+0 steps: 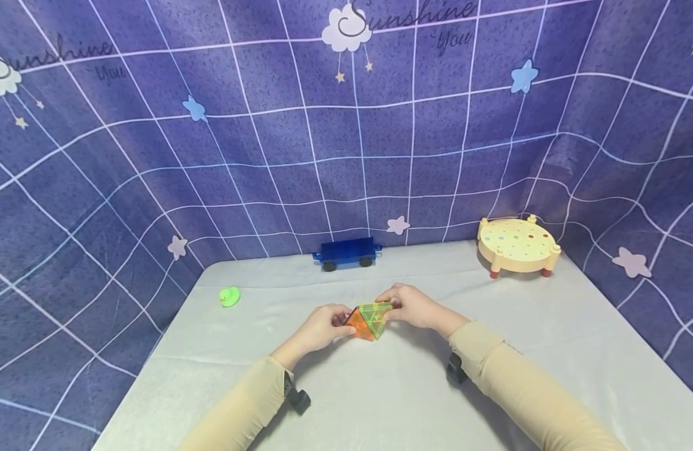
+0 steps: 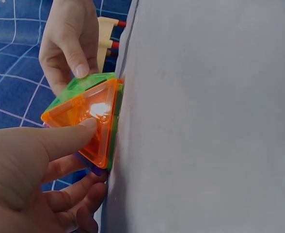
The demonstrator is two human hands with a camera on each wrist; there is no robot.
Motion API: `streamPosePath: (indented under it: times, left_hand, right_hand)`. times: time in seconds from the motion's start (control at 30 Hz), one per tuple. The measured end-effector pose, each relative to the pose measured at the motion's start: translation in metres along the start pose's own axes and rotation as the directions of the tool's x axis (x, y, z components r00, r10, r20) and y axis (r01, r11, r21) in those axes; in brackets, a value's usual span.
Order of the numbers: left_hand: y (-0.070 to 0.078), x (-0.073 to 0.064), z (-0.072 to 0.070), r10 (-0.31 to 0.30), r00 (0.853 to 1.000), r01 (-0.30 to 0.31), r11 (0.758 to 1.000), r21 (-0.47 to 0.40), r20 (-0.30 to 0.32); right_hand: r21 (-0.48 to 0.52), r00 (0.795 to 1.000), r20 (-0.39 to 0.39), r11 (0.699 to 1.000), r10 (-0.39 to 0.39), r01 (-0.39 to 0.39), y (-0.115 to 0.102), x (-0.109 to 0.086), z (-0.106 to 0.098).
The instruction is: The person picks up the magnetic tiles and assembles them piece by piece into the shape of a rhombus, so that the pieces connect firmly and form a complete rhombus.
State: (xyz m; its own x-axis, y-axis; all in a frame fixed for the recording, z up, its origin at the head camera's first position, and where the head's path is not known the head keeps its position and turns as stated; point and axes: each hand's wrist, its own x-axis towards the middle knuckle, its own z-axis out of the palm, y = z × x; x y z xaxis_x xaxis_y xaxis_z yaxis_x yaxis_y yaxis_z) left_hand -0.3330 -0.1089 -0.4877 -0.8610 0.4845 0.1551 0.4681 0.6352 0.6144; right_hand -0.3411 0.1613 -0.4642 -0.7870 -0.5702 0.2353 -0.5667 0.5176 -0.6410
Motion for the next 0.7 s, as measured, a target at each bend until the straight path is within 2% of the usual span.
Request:
streamPosePath:
  times: [0.23, 0.47, 0.7]
  left_hand:
    - [0.0032, 0.0005, 0.002, 0.008, 1.0, -0.007, 0.999, 0.041, -0.011]
    - [0.0093, -0.0003, 0.0018, -0.004, 1.0, 0.004, 1.0, 0.021, 0.001]
    - [0.0061, 0.0001, 0.0045, -0.012, 1.0, 0.012, 1.0, 0.023, 0.009]
  right_hand:
    - [0.019, 1.0, -0.015, 1.0, -0.011, 0.012, -0.0011, 0.0023, 0.0003]
    - [0.046, 1.0, -0.011, 0.999, -0.003, 0.003, -0.0013, 0.002, 0.0006]
    - [0.042, 1.0, 0.01, 0.999, -0.017, 0.016, 0.0016, -0.0002, -0.0002]
